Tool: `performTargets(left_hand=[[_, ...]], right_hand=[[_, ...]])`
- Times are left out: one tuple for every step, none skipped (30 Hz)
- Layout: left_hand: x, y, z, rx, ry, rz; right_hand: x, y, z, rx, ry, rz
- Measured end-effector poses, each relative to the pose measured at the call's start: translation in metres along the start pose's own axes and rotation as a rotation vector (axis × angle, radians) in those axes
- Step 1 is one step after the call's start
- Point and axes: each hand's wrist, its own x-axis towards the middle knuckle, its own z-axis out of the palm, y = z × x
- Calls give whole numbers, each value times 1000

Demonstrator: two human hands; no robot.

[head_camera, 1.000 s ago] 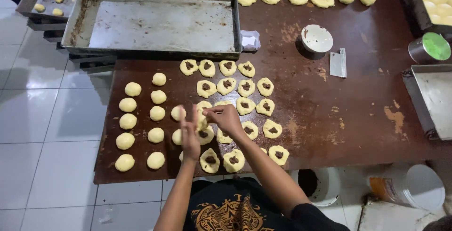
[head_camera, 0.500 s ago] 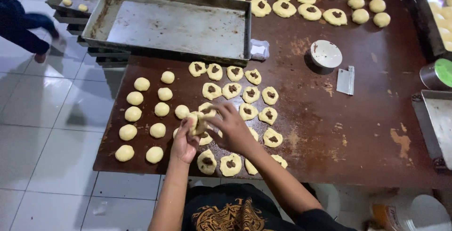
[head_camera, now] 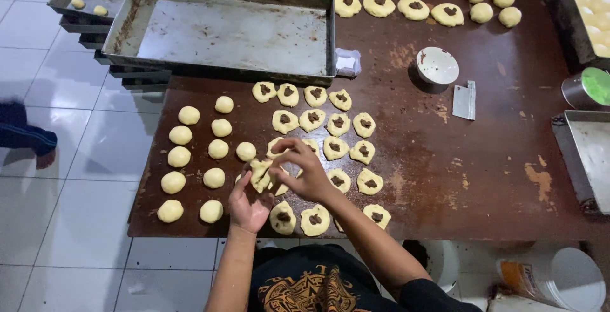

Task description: The recorder is filling dough portions with chocolate paste and shaping them into rounds on a bakery table.

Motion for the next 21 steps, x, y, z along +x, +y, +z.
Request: performTargets(left_hand=[[-2,2,5,0,-2,-2],[-5,5,10,-13,-75,-22],[-7,8,16,-24,-148,-44],[-9,10,25,-23,-151,-46],[-12,12,33,46,-136,-41],[-15,13,42,115,-121,-35],[-13,13,41,113,-122,-38],[-11,13,40,225,-75,-26],[-10,13,38,337,-25,-12],[-2,9,20,336,-25,-15],[5,5,2,317,45,-27],[13,0,-15,298,115,-41],[18,2,-24,296,112,-43],[23,3,-32,285,210,-104],[28,5,-40,273,306,-167],[30,8,-43,272,303,-169],[30,11,-47,186,307,-144],[29,13,-51,101,311,-118],[31,16,-53,101,311,-120],[32,18,-54,75,274,-132],[32,20,-56,49,237,-146]], right_hand=[[4,-1,0,-2,1,0],[8,-2,-1,121,-66,172],[13,-3,-1,245,-133,344],[17,-8,0,243,-130,343],[21,-14,1,200,-104,425],[24,-19,2,157,-77,506],[19,-6,10,154,-75,508],[13,7,18,49,-117,530],[6,20,27,-54,-161,552],[4,23,32,-55,-161,555],[2,27,36,-101,-203,557],[0,31,40,-147,-245,557],[-1,27,39,-150,-244,559],[-1,23,39,-155,-218,419],[-2,20,38,-159,-194,280],[4,9,31,-162,-193,280],[7,-4,25,-131,-174,220],[11,-16,20,-101,-155,160],[8,-16,20,-102,-154,163],[6,-16,20,-204,-137,59],[2,-17,20,-306,-119,-43]])
